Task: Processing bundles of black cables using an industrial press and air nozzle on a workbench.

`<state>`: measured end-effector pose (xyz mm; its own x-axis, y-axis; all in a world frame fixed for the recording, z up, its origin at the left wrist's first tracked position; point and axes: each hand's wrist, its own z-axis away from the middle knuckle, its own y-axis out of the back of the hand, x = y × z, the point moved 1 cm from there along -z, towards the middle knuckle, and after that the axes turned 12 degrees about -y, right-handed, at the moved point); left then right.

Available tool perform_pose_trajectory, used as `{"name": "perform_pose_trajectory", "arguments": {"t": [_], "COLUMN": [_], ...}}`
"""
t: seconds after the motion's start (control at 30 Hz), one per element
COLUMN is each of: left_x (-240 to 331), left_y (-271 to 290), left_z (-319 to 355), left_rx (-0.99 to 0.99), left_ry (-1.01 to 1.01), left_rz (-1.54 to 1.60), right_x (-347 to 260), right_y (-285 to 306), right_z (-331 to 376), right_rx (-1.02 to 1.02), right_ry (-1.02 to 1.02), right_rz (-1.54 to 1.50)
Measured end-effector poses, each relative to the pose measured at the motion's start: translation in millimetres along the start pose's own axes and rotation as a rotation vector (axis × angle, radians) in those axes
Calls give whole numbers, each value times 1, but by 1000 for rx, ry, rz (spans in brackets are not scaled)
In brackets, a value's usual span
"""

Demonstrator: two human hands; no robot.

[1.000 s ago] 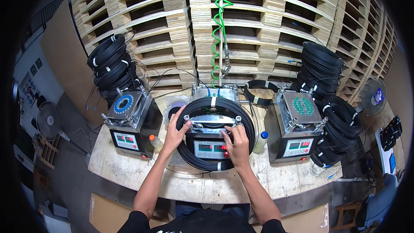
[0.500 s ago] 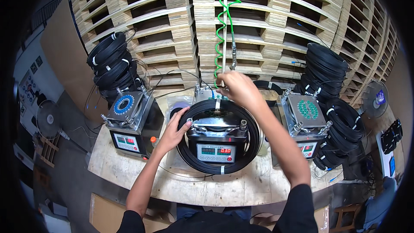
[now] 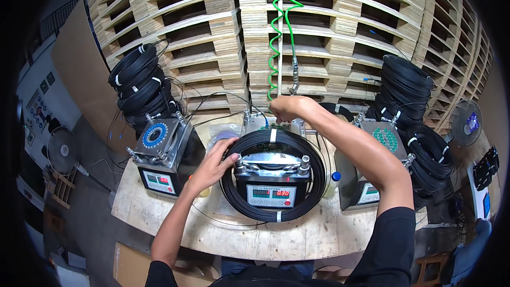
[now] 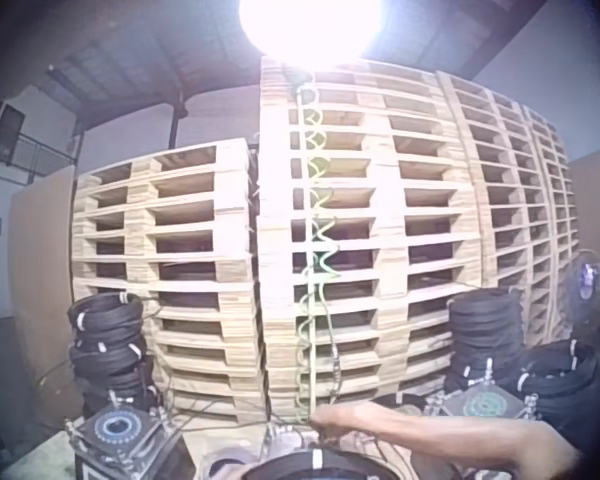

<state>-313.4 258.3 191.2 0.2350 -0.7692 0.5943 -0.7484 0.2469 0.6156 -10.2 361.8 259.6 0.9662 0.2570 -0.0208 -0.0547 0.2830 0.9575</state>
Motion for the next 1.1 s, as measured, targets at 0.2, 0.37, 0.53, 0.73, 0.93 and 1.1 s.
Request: {"name": "perform_pose_trajectory", "arguments": {"t": [0.2,0.37,0.53,0.73,0.93,1.1], "left_x": [25,2,-2,-16,-8,-4], "left_y": [16,-35,-47,-50,-49,-26], "left_z": [-100,-188,-210,-218,-215,-220], "left_rx": [101,-675,-974,-1051,-1104,-1127], "left_ry": [-422,-416,-259,-416,-373,-422], "left_rz": [-468,-797,-711,-674,-771,-655], "right_x": [25,32,28,32,25,25], "right_y": [-10,-40,-45,-51,-52,-50], "right_z": [38,48,58,50,50,48], "right_rx": [84,316,314,349,396,353], "right_ry": [59,126,29,63,69,45], "right_rz": [-403,-462,-537,-569,-528,-530]}}
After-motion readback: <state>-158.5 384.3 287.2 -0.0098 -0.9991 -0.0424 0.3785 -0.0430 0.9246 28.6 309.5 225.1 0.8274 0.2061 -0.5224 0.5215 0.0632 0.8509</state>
